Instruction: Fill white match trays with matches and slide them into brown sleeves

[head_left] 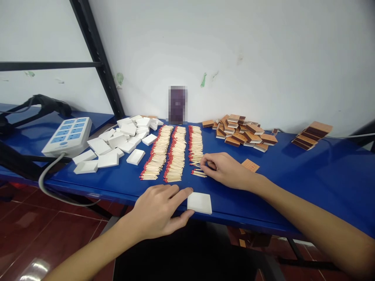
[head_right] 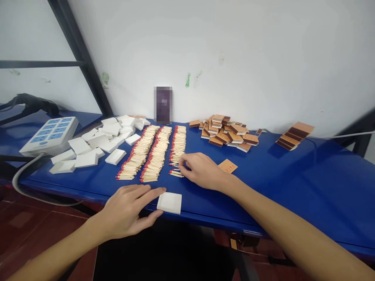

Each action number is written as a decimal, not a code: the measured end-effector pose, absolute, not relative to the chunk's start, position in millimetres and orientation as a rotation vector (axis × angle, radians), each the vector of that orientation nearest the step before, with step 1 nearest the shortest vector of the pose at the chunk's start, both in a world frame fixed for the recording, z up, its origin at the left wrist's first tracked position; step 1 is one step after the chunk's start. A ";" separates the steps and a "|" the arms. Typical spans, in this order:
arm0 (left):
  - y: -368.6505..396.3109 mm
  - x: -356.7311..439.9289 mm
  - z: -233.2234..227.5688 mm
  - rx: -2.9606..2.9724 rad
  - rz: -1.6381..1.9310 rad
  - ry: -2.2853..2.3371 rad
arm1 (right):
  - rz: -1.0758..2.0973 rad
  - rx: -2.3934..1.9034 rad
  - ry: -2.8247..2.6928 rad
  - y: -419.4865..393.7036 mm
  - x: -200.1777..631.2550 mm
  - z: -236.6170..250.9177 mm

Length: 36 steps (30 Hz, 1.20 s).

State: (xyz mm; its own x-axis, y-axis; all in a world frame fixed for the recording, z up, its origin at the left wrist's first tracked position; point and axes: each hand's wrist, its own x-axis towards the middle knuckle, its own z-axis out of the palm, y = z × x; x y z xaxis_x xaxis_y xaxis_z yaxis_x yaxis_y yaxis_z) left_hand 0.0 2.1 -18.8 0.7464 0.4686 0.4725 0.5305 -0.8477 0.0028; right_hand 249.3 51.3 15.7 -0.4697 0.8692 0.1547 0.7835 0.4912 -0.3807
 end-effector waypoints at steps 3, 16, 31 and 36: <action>1.6 0.2 -19.0 -2.808 -0.722 -0.800 | 0.341 -1.393 -2.426 51.6 250.2 15.8; 1.9 0.4 -18.0 -2.830 -0.733 -0.790 | 0.349 -1.375 -2.447 53.9 247.9 16.0; 1.7 -0.1 -19.5 -2.825 -0.730 -0.796 | 0.339 -1.127 -2.468 49.8 247.4 11.4; 2.3 1.1 -17.1 -2.824 -0.725 -0.786 | 0.350 -1.134 -2.468 50.7 245.6 11.2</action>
State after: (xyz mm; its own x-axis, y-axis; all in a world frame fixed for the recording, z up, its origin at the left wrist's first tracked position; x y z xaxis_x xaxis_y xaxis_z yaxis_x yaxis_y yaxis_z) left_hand 1.1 2.3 -17.1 0.7500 0.4559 0.4791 0.5145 -0.8574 0.0104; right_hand 245.6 50.7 11.2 -0.5909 0.7665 0.2518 0.6664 0.6396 -0.3833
